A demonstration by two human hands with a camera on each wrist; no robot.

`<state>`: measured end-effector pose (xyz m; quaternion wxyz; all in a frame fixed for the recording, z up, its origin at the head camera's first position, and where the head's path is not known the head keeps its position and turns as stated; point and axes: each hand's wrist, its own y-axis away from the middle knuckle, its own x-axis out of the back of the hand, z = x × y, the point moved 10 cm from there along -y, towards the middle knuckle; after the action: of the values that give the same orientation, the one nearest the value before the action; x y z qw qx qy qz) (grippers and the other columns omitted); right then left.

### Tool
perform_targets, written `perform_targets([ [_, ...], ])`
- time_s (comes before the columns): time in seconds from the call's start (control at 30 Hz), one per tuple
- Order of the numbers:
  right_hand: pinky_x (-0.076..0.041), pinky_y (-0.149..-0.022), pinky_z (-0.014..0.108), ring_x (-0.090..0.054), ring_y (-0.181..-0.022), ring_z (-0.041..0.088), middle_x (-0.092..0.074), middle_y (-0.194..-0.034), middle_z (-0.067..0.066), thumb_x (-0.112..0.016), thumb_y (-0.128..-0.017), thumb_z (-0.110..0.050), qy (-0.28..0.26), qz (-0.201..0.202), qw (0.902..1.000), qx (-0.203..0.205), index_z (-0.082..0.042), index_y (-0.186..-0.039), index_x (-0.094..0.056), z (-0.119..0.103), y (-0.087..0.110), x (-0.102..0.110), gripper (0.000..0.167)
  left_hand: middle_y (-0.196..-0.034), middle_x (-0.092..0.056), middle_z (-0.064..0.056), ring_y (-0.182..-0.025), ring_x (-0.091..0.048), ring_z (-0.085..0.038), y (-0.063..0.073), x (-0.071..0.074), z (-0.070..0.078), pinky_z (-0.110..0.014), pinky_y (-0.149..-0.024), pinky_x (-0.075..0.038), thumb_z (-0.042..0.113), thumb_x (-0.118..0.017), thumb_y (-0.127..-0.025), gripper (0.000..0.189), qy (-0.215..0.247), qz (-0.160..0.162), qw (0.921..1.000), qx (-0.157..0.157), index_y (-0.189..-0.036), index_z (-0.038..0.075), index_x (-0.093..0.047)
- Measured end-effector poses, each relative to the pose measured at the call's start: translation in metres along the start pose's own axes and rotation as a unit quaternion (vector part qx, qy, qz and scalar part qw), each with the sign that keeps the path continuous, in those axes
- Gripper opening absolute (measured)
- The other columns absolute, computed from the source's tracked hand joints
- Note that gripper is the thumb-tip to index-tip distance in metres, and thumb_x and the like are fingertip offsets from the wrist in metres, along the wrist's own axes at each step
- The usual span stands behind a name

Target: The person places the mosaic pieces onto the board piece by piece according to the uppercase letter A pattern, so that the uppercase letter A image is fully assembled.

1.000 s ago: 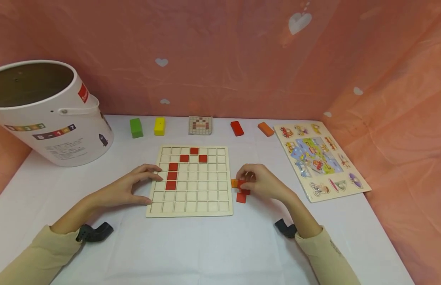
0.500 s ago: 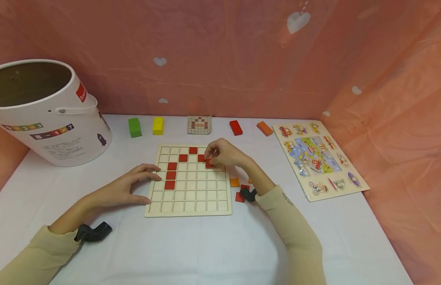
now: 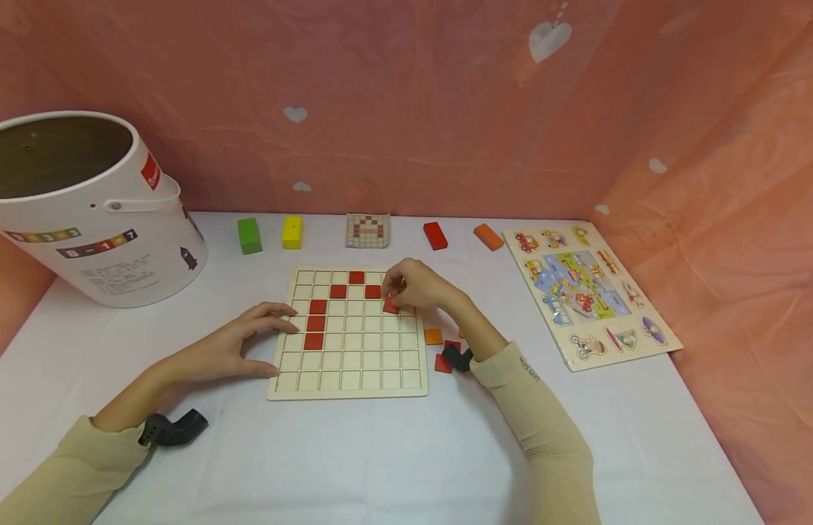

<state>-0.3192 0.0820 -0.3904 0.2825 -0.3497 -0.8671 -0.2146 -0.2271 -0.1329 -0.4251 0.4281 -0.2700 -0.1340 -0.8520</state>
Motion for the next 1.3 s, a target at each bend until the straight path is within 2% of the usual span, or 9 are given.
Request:
perform_targets([
  [0.2,-0.049,-0.071,0.026,-0.055,-0.078,0.021,-0.064,-0.082,0.009,-0.069,-0.084,0.012,0.014,-0.001,0.9999,0.010,0.004,-0.093,-0.070,-0.002,0.001,-0.002,0.012,-0.150,-0.037,-0.006,-0.144,-0.024,-0.035,0.000,0.001,0.000,-0.063,-0.113,-0.018,0.025,-0.086,-0.079,0.053,0.003,0.000,1.0000,0.005,-0.126,0.018,-0.062],
  [0.47,-0.049,-0.071,0.027,-0.055,-0.079,0.022,-0.062,-0.084,0.009,-0.068,-0.083,0.014,0.018,-0.003,0.9997,0.013,0.003,-0.094,-0.069,-0.006,0.003,-0.006,0.016,-0.149,-0.039,-0.009,-0.142,-0.026,-0.037,-0.001,0.000,0.002,-0.065,-0.112,-0.019,0.026,-0.085,-0.080,0.052,-0.001,0.000,1.0000,-0.003,-0.125,0.016,-0.062],
  [0.73,-0.047,-0.074,0.027,-0.053,-0.083,0.023,-0.060,-0.090,0.009,-0.075,-0.082,0.008,0.059,-0.016,0.9981,-0.006,0.002,-0.100,-0.066,-0.005,0.006,-0.010,0.021,-0.149,-0.038,-0.007,-0.142,-0.026,-0.034,0.000,0.001,0.002,-0.062,-0.113,-0.020,0.025,-0.086,-0.078,0.053,0.005,0.001,1.0000,-0.003,-0.125,0.018,-0.062],
  [0.93,-0.048,-0.076,0.028,-0.054,-0.084,0.023,-0.060,-0.089,0.009,-0.072,-0.084,0.008,0.050,-0.004,0.9986,-0.014,0.001,-0.098,-0.067,-0.003,0.011,-0.006,0.016,-0.149,-0.038,-0.006,-0.143,-0.026,-0.034,0.000,0.001,0.000,-0.062,-0.113,-0.020,0.027,-0.086,-0.078,0.053,0.000,0.000,1.0000,0.001,-0.125,0.019,-0.062],
  [1.13,-0.051,-0.080,0.032,-0.057,-0.088,0.023,-0.063,-0.093,0.009,-0.071,-0.088,0.003,0.033,-0.006,0.9994,-0.005,0.001,-0.103,-0.068,0.000,0.034,0.006,0.015,-0.149,-0.038,-0.007,-0.143,-0.026,-0.034,0.001,0.001,0.001,-0.062,-0.113,-0.021,0.027,-0.087,-0.078,0.054,0.000,0.002,1.0000,0.000,-0.125,0.019,-0.062],
  [1.3,-0.050,-0.081,0.032,-0.056,-0.091,0.024,-0.063,-0.098,0.010,-0.071,-0.086,0.004,0.006,-0.003,1.0000,0.007,0.002,-0.106,-0.065,0.013,0.069,0.009,0.021,-0.150,-0.038,-0.006,-0.143,-0.025,-0.034,0.000,0.001,0.001,-0.062,-0.113,-0.020,0.026,-0.087,-0.077,0.054,-0.002,0.001,1.0000,0.002,-0.125,0.019,-0.062],
])
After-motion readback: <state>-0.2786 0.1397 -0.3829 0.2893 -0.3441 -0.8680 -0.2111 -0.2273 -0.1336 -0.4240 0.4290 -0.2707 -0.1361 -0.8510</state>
